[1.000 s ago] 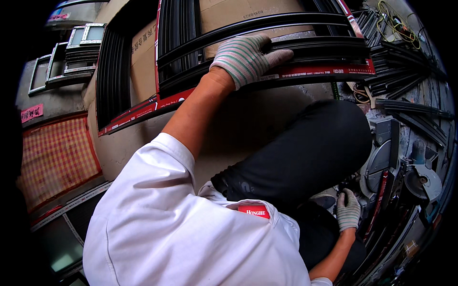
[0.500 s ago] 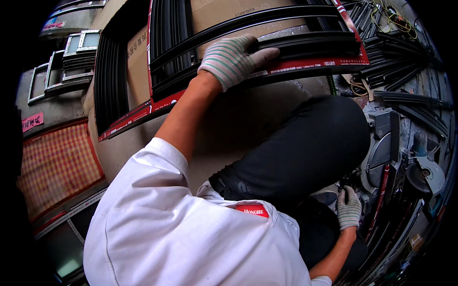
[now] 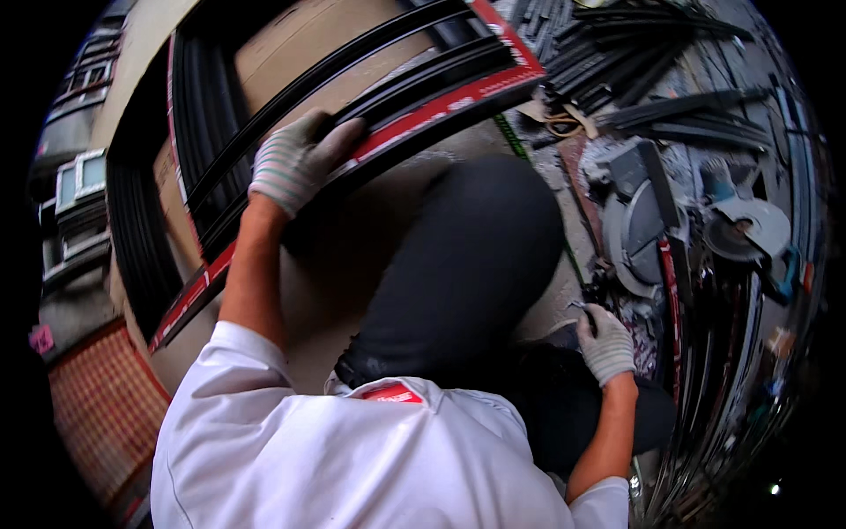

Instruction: The person measures and cuts black window frame profiles using a miter saw. They repeatedly measure the frame, mark the cut line, position the profile on the saw, and cut it to size.

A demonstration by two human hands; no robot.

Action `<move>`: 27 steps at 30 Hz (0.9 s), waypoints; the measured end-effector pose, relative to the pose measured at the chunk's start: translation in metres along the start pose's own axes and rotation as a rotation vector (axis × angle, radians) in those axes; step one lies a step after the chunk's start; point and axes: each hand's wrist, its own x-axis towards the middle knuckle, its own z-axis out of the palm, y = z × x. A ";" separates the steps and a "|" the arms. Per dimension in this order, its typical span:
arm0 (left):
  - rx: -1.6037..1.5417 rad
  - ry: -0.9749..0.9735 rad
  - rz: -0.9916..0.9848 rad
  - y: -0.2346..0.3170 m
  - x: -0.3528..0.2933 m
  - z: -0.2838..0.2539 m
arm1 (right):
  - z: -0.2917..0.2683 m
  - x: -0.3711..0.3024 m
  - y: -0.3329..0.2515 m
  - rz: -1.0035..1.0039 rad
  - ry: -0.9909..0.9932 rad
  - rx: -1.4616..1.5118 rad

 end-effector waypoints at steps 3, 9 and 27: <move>0.125 0.070 0.220 -0.024 0.006 0.012 | -0.008 0.003 -0.010 0.034 -0.006 -0.009; 0.010 0.000 -0.025 0.005 0.005 0.009 | -0.013 -0.007 -0.008 0.043 0.011 0.015; 0.120 0.153 0.005 0.003 0.002 0.014 | -0.035 -0.035 -0.018 -0.005 0.145 0.009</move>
